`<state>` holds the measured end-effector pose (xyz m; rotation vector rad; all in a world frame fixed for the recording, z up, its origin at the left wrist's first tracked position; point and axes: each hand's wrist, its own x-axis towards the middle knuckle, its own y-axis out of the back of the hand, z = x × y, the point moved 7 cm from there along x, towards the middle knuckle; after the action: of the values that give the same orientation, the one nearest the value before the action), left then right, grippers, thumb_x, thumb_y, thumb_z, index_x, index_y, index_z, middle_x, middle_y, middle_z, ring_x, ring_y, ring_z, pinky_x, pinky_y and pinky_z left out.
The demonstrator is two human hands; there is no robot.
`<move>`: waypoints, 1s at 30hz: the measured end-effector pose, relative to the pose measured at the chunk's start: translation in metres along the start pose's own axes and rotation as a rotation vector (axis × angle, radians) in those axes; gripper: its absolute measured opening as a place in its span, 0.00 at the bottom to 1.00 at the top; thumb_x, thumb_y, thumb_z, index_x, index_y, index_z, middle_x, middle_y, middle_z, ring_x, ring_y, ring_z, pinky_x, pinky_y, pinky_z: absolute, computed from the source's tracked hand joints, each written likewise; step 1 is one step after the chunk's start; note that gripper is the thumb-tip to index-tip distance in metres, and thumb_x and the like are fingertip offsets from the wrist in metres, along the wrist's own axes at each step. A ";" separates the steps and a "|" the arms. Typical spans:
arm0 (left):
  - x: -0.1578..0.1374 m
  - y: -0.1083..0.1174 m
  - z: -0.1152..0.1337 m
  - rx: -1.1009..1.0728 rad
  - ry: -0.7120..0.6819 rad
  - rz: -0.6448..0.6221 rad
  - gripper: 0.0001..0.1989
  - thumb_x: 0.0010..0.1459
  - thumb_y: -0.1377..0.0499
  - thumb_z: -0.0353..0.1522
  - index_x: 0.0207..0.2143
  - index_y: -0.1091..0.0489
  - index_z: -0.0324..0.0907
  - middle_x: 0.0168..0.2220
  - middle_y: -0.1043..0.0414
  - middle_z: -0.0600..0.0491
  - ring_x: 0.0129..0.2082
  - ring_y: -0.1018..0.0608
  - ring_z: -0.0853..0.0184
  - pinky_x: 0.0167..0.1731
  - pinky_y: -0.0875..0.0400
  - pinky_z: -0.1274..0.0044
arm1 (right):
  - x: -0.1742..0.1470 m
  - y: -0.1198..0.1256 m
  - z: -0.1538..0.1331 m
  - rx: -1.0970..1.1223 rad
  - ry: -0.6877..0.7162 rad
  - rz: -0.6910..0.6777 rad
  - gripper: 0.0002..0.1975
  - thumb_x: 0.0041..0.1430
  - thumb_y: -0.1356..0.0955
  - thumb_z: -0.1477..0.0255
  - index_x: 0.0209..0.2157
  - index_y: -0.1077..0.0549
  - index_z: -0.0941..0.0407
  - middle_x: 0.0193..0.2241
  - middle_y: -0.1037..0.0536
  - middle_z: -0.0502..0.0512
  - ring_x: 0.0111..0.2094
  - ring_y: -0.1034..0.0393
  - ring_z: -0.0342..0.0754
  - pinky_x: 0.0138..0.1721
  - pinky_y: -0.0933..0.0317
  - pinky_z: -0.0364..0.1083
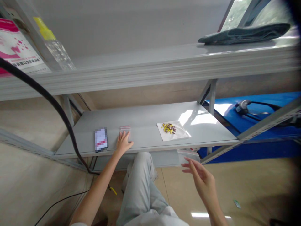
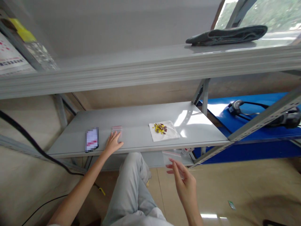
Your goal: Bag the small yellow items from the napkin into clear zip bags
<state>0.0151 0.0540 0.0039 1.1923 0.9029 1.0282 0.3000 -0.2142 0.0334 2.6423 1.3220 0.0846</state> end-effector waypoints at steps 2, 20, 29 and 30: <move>0.000 0.004 0.000 0.013 -0.023 -0.003 0.34 0.52 0.46 0.29 0.62 0.49 0.40 0.64 0.51 0.45 0.64 0.51 0.53 0.61 0.52 0.64 | -0.002 0.000 0.004 -0.011 -0.010 -0.006 0.23 0.56 0.37 0.55 0.45 0.28 0.58 0.33 0.21 0.57 0.30 0.25 0.50 0.35 0.33 0.46; 0.020 0.020 0.008 0.132 -0.097 -0.128 0.31 0.52 0.46 0.25 0.60 0.44 0.45 0.61 0.44 0.44 0.54 0.32 0.53 0.50 0.34 0.63 | -0.007 0.015 0.019 -0.005 -0.042 0.011 0.23 0.56 0.36 0.56 0.46 0.28 0.58 0.35 0.22 0.57 0.30 0.25 0.49 0.37 0.33 0.46; 0.033 0.013 -0.005 0.197 -0.076 -0.089 0.27 0.56 0.55 0.21 0.56 0.38 0.49 0.61 0.45 0.47 0.53 0.32 0.53 0.44 0.31 0.62 | -0.007 0.017 0.017 -0.036 -0.024 0.027 0.23 0.56 0.36 0.55 0.45 0.28 0.57 0.34 0.21 0.56 0.30 0.25 0.49 0.37 0.34 0.46; 0.034 0.013 -0.007 0.199 -0.070 -0.084 0.28 0.57 0.56 0.21 0.56 0.39 0.49 0.62 0.46 0.47 0.54 0.33 0.52 0.44 0.30 0.62 | -0.008 0.018 0.016 -0.031 -0.024 0.043 0.23 0.56 0.36 0.55 0.45 0.28 0.57 0.34 0.21 0.56 0.30 0.25 0.49 0.37 0.34 0.46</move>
<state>0.0165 0.0896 0.0147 1.3364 1.0093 0.8389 0.3113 -0.2329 0.0213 2.6377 1.2472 0.0790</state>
